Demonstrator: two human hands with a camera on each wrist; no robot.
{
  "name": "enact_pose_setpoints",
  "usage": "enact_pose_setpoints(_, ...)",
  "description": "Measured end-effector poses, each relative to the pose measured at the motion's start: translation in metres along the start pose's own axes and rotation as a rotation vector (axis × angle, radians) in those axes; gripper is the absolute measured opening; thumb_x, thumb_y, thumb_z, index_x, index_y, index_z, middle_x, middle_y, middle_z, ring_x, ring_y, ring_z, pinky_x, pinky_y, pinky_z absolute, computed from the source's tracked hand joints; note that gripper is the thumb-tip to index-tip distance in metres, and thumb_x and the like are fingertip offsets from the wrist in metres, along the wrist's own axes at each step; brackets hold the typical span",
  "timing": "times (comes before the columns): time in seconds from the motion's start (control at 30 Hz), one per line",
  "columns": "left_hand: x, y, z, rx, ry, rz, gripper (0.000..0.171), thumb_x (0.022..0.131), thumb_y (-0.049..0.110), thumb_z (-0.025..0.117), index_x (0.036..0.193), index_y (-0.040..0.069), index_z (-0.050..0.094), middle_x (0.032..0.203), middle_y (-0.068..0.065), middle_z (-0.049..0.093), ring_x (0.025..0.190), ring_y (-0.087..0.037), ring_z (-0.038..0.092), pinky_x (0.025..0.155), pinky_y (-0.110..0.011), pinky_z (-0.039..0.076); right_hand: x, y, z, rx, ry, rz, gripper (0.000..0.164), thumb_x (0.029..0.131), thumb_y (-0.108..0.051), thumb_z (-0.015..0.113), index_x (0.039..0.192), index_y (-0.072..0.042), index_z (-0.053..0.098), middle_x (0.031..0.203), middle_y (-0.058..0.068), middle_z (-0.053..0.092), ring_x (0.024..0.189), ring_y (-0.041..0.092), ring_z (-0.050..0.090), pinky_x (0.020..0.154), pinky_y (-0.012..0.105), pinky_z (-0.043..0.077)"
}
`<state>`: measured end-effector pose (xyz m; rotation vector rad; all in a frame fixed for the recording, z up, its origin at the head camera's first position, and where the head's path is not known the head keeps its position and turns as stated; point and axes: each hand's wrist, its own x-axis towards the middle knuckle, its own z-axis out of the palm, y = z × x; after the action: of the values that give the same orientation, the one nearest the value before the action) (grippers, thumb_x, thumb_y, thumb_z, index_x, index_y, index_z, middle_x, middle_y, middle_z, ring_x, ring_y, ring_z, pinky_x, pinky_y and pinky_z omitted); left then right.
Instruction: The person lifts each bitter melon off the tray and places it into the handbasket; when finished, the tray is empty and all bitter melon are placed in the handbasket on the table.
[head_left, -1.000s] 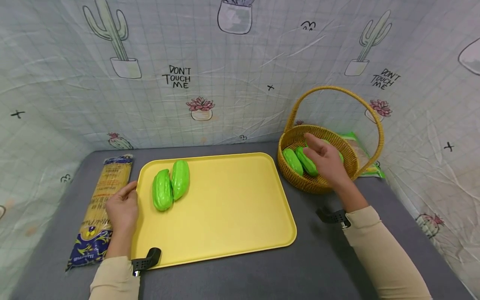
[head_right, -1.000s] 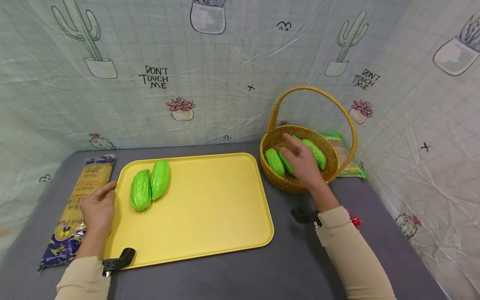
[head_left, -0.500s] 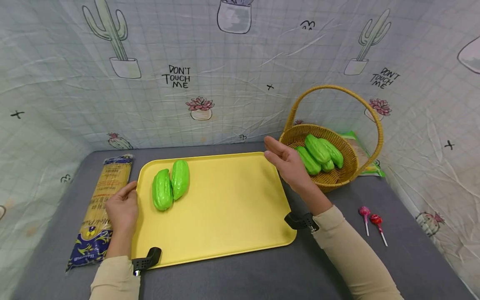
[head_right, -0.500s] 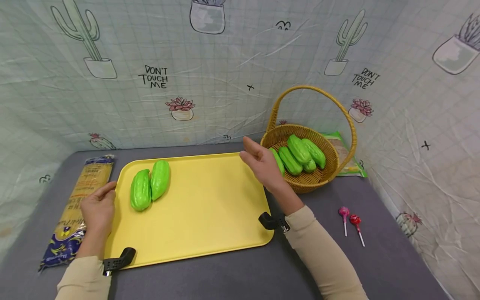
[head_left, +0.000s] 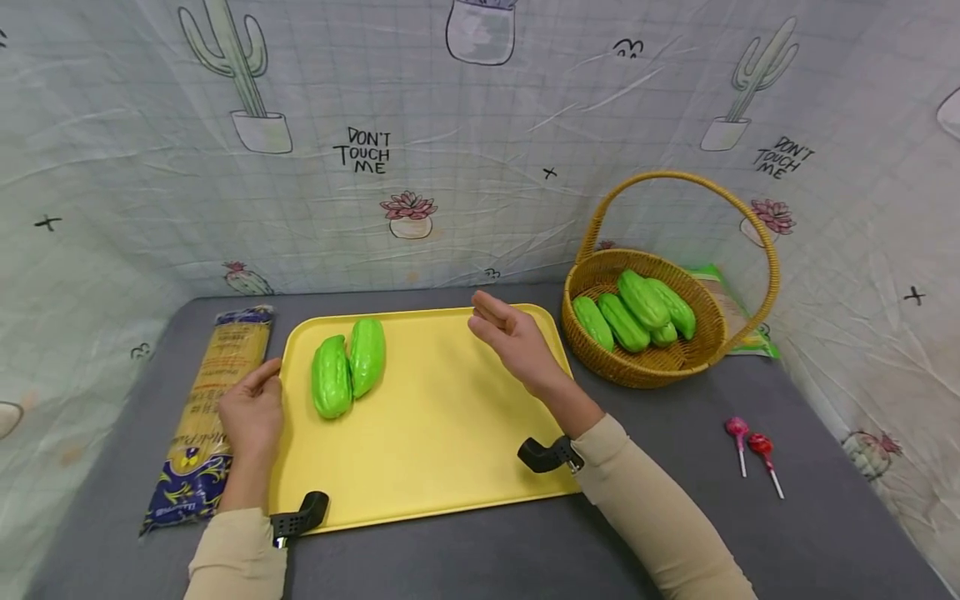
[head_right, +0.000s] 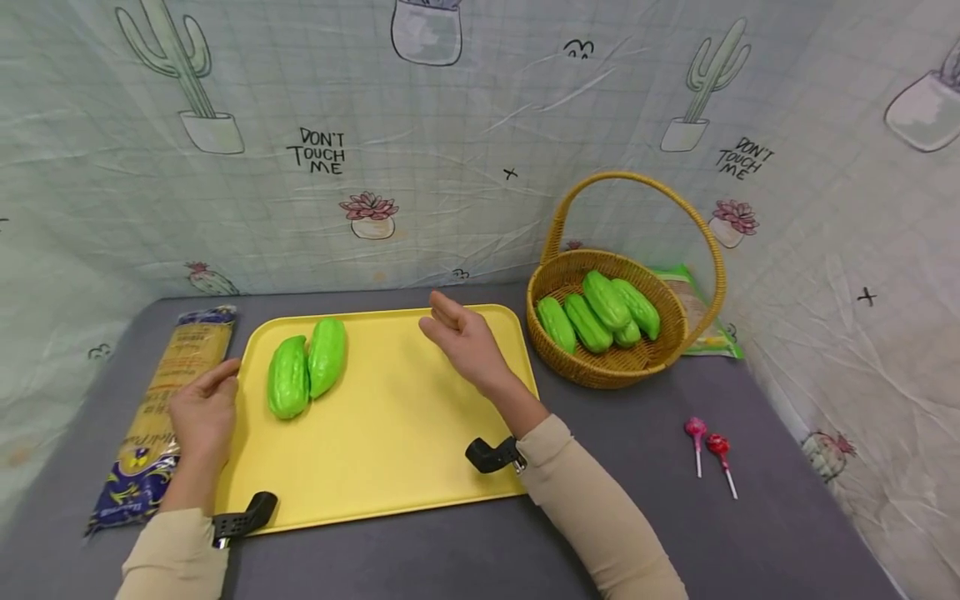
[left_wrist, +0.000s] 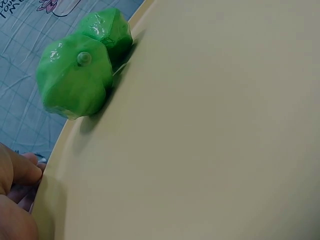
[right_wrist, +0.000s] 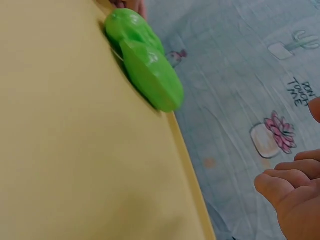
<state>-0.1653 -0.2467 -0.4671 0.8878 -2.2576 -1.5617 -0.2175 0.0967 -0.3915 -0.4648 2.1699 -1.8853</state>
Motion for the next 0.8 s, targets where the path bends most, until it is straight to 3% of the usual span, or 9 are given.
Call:
enact_pose_setpoints(0.5, -0.001, 0.000, 0.000, -0.017, 0.006, 0.035, 0.037, 0.108, 0.015, 0.047, 0.141, 0.009, 0.062, 0.147, -0.012, 0.060, 0.135, -0.027, 0.058, 0.112, -0.042, 0.050, 0.024, 0.027, 0.071, 0.003, -0.075, 0.033, 0.063, 0.107, -0.025, 0.054, 0.160, -0.005, 0.029, 0.169, 0.009, 0.028, 0.157, 0.027, 0.026, 0.125, 0.043, 0.035)
enact_pose_setpoints(0.8, -0.002, 0.003, 0.000, -0.024, 0.012, 0.045, 0.037, 0.107, 0.013, 0.047, 0.139, 0.008, 0.064, 0.145, -0.013, 0.061, 0.135, -0.027, 0.058, 0.111, -0.040, 0.050, 0.039, 0.036, 0.099, 0.016, -0.087, 0.041, 0.068, 0.106, -0.027, 0.055, 0.162, -0.004, 0.023, 0.171, 0.009, 0.023, 0.157, 0.030, 0.025, 0.124, 0.045, 0.035)
